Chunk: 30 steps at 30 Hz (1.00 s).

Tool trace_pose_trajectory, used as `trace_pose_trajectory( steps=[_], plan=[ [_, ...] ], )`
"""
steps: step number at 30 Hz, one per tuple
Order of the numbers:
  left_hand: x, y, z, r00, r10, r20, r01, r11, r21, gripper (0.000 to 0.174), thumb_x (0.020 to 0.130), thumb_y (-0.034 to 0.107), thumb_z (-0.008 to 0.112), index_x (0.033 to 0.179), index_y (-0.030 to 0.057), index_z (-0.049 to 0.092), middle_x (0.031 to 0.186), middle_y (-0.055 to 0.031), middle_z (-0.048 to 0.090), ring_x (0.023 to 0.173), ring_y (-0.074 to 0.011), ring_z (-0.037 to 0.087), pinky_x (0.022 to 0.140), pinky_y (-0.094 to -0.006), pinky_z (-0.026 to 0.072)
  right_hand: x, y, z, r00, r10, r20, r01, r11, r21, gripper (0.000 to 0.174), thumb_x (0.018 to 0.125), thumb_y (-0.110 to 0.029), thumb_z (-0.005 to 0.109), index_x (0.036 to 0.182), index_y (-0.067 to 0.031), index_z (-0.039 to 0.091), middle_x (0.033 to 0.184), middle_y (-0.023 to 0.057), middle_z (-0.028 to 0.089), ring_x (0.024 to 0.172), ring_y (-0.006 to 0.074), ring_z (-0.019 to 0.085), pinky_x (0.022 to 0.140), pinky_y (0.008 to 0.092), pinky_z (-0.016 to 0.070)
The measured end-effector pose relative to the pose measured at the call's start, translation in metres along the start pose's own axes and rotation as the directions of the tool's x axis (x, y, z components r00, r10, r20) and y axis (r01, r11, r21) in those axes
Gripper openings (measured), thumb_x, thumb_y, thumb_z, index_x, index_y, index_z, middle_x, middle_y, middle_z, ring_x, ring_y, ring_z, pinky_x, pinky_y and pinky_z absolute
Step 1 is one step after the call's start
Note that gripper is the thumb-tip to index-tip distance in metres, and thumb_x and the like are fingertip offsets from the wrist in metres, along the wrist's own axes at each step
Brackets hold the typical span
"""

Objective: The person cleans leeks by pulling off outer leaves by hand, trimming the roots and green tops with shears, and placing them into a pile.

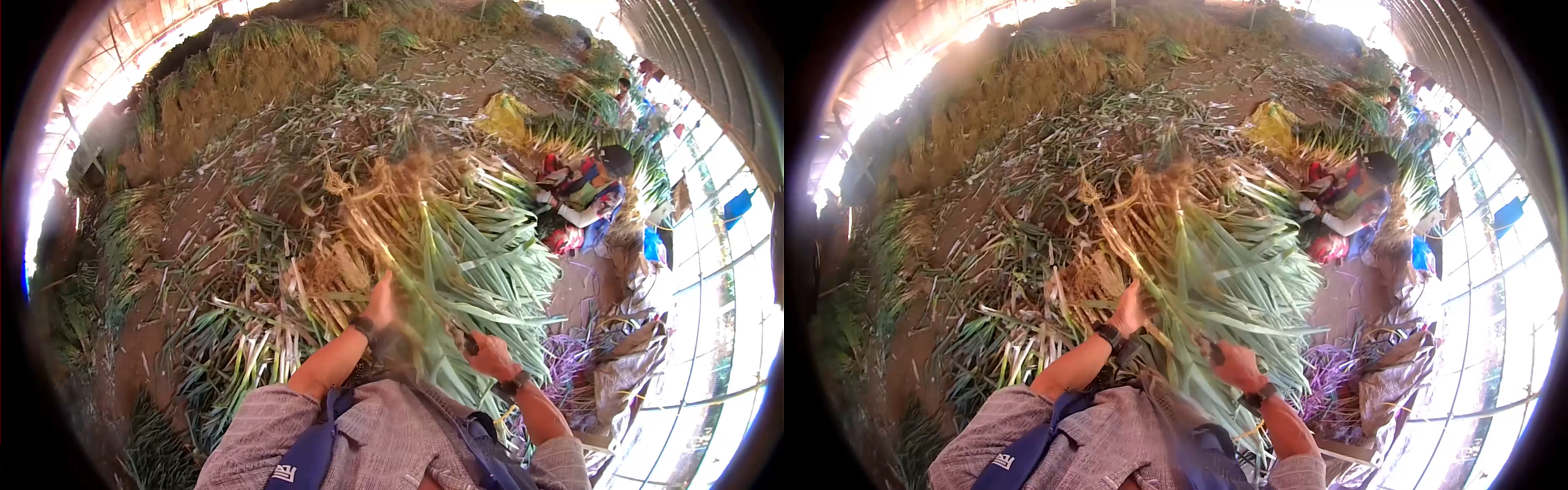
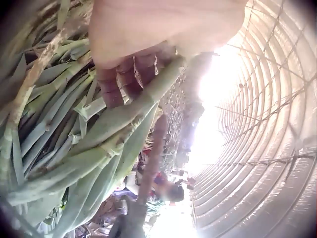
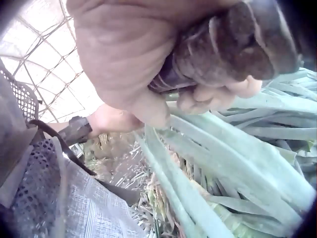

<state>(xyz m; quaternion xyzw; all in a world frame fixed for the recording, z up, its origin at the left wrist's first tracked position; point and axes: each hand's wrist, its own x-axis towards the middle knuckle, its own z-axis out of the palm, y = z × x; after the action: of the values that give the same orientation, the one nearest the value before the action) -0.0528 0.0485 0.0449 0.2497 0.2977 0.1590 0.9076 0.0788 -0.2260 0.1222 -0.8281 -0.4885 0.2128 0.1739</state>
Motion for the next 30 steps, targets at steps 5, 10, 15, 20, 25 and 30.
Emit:
trace_pose_trajectory(
  steps=[5,10,15,20,25,30],
  plan=[
    [0.000,0.028,-0.015,0.997,0.076,-0.003,-0.075,0.992,0.099,0.049,0.101,0.052,0.042,0.121,0.0091,0.054,0.115,-0.0106,0.058,0.102,-0.0271,0.056,0.090,-0.0462,0.0468,0.004,0.003,0.017,0.995,-0.019,-0.096,0.024,0.999,0.044,0.026,0.084,-0.035,0.066,0.092,-0.0101,0.065,0.075,0.0190,0.066,0.072,0.0415,0.063,0.063,0.0486,0.0497],
    [-0.004,0.035,-0.010,0.993,0.071,0.093,-0.082,0.988,0.131,0.049,0.102,0.051,0.039,0.124,0.0100,0.052,0.128,-0.0125,0.057,0.109,-0.0275,0.056,0.090,-0.0460,0.0470,0.017,-0.009,0.010,0.998,-0.070,0.001,0.070,0.998,0.000,0.027,0.087,-0.036,0.065,0.090,-0.0086,0.064,0.074,0.0187,0.065,0.071,0.0419,0.062,0.062,0.0493,0.0489],
    [-0.006,0.040,-0.002,0.983,0.107,0.146,-0.128,0.982,0.141,0.048,0.102,0.051,0.038,0.128,0.0127,0.052,0.126,-0.0131,0.061,0.108,-0.0270,0.058,0.093,-0.0456,0.0476,0.036,-0.002,0.017,0.997,-0.064,-0.040,0.065,0.998,0.025,0.027,0.086,-0.034,0.066,0.095,-0.0082,0.063,0.074,0.0197,0.065,0.071,0.0423,0.062,0.063,0.0503,0.0487],
    [0.000,0.043,-0.011,0.983,0.092,0.159,-0.114,0.984,0.134,0.046,0.101,0.049,0.041,0.125,0.0112,0.054,0.125,-0.0135,0.061,0.107,-0.0257,0.059,0.094,-0.0451,0.0474,0.055,-0.010,0.007,0.989,-0.136,-0.060,0.142,0.984,0.107,0.026,0.084,-0.031,0.067,0.097,-0.0088,0.062,0.074,0.0199,0.065,0.071,0.0420,0.062,0.064,0.0504,0.0489],
    [-0.013,0.041,0.009,0.992,0.108,0.058,-0.116,0.981,0.156,0.042,0.101,0.045,0.045,0.121,0.0101,0.056,0.125,-0.0129,0.061,0.107,-0.0263,0.059,0.095,-0.0455,0.0471,0.067,-0.004,0.004,0.986,-0.149,-0.071,0.154,0.985,0.071,0.026,0.083,-0.029,0.067,0.100,-0.0103,0.063,0.074,0.0195,0.065,0.072,0.0413,0.063,0.064,0.0495,0.0492],
    [-0.008,0.040,0.001,0.994,0.111,0.016,-0.112,0.989,0.097,0.039,0.100,0.047,0.048,0.114,0.0123,0.057,0.116,-0.0123,0.061,0.105,-0.0260,0.059,0.093,-0.0465,0.0474,0.061,0.007,-0.005,0.988,-0.152,0.032,0.151,0.987,0.050,0.023,0.082,-0.029,0.065,0.099,-0.0128,0.062,0.082,0.0178,0.067,0.078,0.0412,0.063,0.067,0.0518,0.0491]
  ],
)
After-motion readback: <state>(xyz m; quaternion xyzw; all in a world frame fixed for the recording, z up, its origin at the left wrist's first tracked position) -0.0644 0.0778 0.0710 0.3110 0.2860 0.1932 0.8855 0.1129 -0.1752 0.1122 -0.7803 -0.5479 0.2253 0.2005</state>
